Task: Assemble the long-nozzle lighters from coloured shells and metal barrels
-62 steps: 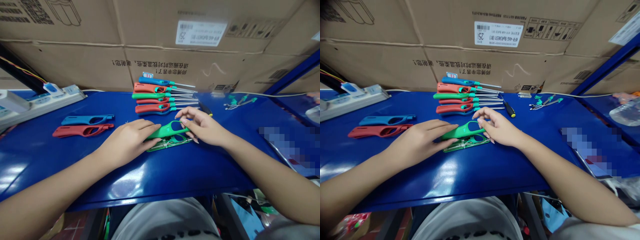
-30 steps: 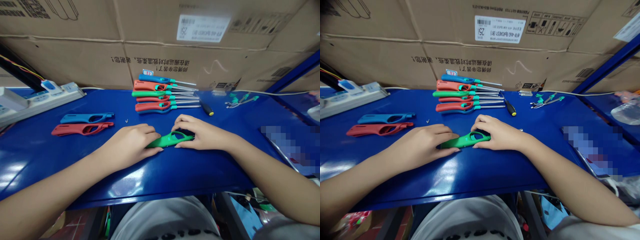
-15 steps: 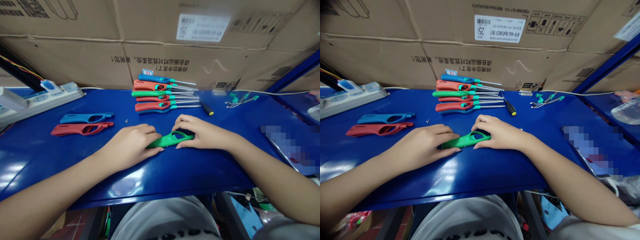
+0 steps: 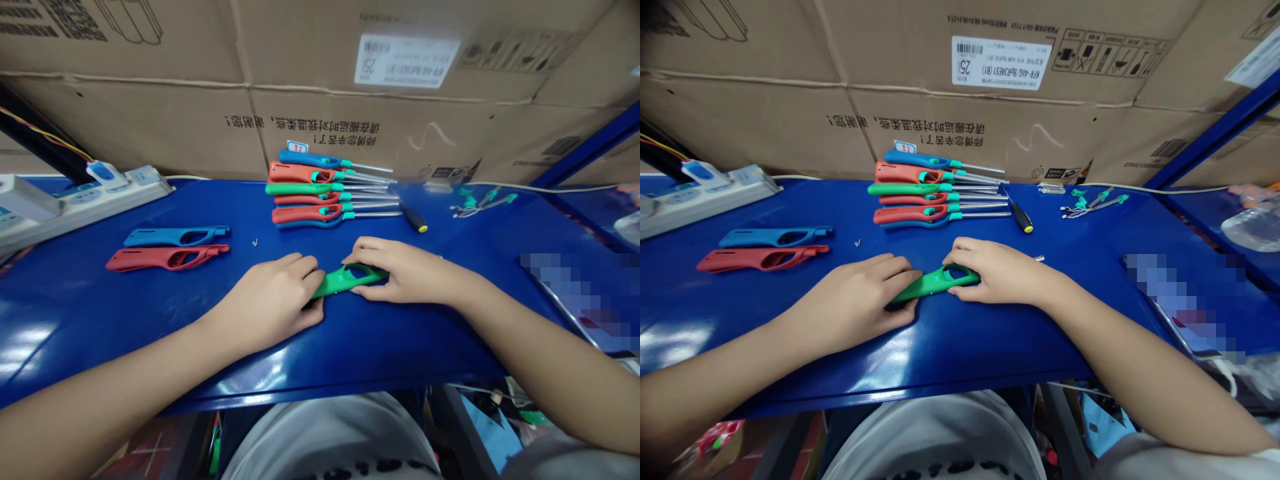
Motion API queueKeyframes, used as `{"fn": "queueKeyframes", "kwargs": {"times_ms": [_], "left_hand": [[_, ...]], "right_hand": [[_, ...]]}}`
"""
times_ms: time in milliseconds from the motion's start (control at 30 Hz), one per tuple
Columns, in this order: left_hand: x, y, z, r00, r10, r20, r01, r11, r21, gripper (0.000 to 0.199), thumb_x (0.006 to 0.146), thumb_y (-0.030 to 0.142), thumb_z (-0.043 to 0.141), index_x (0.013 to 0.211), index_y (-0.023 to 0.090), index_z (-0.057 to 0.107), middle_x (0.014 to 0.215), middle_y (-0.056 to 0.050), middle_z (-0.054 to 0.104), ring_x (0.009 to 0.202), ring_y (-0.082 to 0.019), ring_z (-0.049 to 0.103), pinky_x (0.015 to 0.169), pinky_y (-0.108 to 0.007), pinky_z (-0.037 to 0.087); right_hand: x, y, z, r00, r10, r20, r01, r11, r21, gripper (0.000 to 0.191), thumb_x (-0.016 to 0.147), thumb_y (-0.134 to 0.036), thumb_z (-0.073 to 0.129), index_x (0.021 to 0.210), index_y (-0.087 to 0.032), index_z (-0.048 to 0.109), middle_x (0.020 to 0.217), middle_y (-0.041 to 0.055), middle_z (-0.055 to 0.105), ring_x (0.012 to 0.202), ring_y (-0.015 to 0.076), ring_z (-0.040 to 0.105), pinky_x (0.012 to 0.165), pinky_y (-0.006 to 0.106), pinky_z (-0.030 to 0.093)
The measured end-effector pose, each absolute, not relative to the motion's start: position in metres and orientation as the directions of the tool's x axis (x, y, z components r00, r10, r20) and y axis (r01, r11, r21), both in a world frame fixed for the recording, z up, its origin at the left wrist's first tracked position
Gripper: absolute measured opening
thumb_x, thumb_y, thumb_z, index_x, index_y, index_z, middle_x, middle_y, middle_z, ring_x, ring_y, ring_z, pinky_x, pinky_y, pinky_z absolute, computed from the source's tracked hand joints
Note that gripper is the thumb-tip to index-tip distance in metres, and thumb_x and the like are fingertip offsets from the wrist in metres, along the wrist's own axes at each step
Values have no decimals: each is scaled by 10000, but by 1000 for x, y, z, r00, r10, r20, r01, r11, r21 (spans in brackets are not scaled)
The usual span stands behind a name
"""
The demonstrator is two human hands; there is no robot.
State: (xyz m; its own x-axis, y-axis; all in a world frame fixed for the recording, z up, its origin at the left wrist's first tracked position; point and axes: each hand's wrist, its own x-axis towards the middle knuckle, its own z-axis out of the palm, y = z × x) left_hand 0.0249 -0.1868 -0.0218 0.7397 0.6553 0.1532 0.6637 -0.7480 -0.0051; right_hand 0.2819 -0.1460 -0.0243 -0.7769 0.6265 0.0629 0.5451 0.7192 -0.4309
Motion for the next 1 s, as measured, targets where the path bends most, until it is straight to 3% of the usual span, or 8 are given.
{"fn": "queueKeyframes", "kwargs": {"times_ms": [133,300,533,800,1000], "left_hand": [[22,-181,-25,742,652,156,655,-755,38,234,934,215,568,1108,130,699,973,-89,667,877,-272,662,731,-399,565],[19,-171,-31,715,679,167,651,-733,196,335,1051,388,454,1143,160,681,966,-74,655,891,-240,667,793,-376,555],[19,-167,-35,735,663,141,577,-721,383,315,1066,377,432,1151,175,657,979,-56,642,920,-208,642,837,-332,514],[17,-161,-34,736,659,157,574,-730,371,310,1066,346,423,1099,139,651,954,-68,641,890,-217,625,803,-334,491],[12,-157,-30,725,668,169,602,-733,316,322,1066,365,413,1101,140,641,958,-71,650,899,-231,633,799,-348,493]], "right_hand": [[282,-147,-24,-781,622,52,569,743,-353,340,928,-299,635,1250,-196,666,1157,109,637,941,238,660,825,367,534],[285,-145,-25,-799,594,89,536,772,-343,288,1005,-345,532,1190,-193,692,1098,98,644,886,211,660,772,335,525],[284,-147,-25,-817,565,115,518,807,-283,328,1036,-356,461,1051,-149,715,974,99,663,821,211,645,737,334,504],[286,-144,-26,-787,595,163,538,792,-288,291,1018,-374,532,1056,-161,726,971,77,693,829,188,665,720,288,486],[296,-137,-20,-765,594,250,535,802,-266,243,969,-370,625,959,-145,716,863,55,696,741,164,641,660,268,447]]}}
